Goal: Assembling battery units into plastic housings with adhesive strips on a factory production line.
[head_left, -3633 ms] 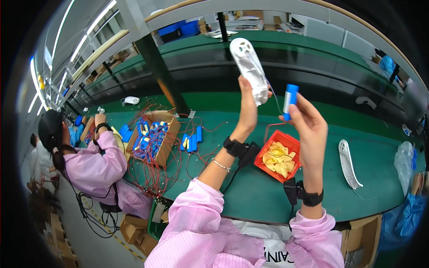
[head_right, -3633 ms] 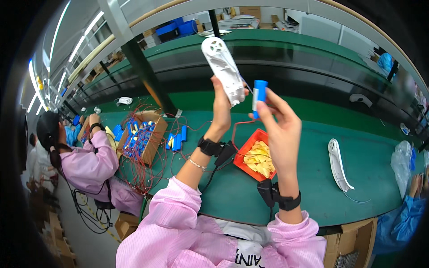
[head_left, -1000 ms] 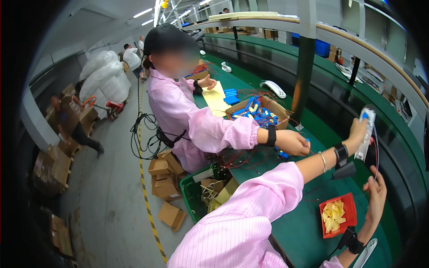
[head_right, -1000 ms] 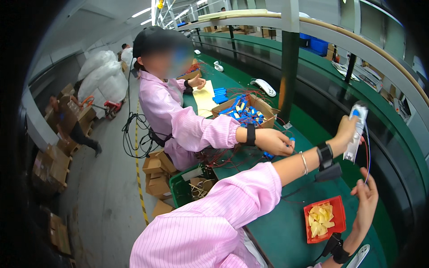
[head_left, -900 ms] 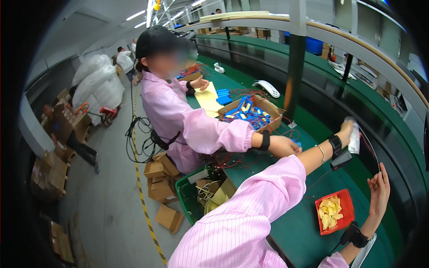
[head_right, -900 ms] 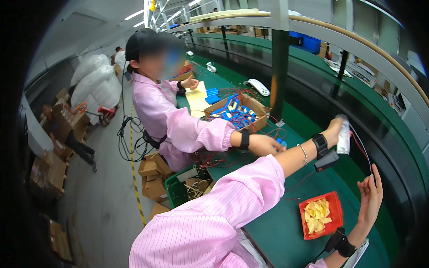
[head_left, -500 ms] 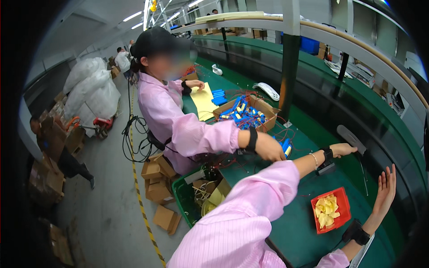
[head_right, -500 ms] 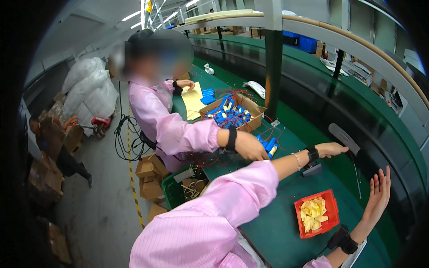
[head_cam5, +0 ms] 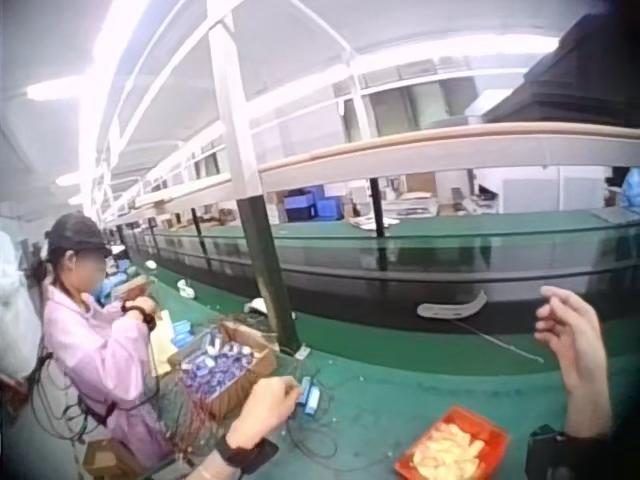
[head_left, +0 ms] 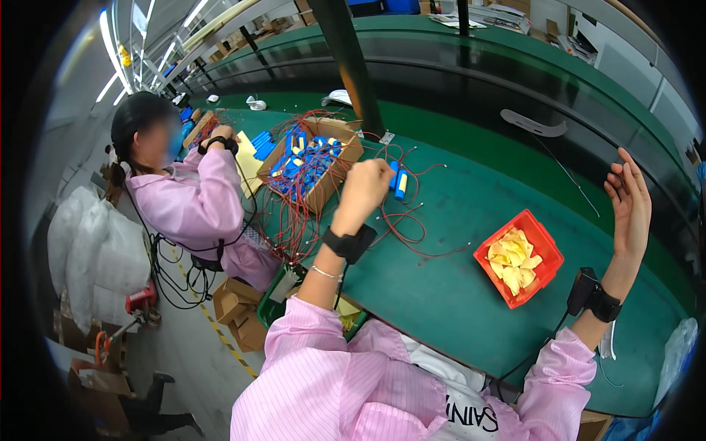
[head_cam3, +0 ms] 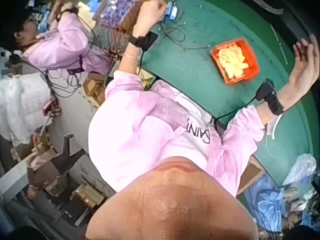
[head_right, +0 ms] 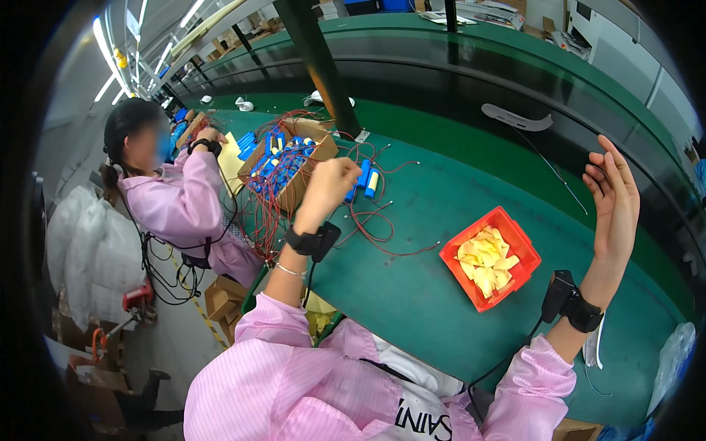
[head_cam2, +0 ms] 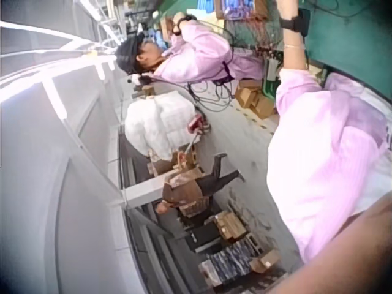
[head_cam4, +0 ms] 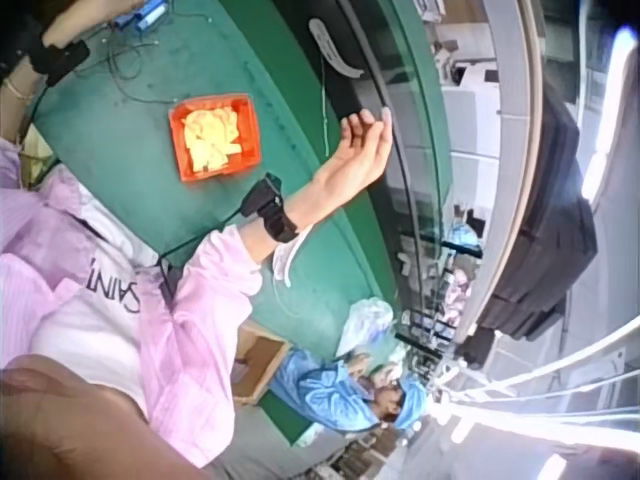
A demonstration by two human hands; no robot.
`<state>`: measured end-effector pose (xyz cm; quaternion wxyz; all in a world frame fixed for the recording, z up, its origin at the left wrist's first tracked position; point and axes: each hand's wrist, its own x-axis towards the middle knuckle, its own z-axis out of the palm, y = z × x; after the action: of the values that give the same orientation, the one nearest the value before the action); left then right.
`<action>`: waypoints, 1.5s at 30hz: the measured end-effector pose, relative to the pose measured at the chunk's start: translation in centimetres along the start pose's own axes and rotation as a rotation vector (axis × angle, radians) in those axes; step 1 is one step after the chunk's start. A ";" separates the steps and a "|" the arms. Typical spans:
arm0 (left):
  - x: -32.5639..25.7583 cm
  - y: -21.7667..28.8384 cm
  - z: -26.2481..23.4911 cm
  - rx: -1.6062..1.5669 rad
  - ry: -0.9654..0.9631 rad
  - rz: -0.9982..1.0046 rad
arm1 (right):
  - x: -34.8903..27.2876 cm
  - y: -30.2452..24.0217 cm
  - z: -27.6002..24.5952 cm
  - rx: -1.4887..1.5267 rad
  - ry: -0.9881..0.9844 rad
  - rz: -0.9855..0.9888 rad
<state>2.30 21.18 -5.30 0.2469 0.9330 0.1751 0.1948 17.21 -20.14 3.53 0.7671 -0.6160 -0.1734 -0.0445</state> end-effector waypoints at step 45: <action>-11.6 21.5 -2.3 -1.186 -0.115 0.389 | -14.2 -5.2 10.8 0.145 -0.269 -0.012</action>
<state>-3.75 -0.39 4.73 0.6917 0.6610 -0.1495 0.2497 0.19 -13.06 5.80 0.7791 -0.5584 -0.2811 0.0466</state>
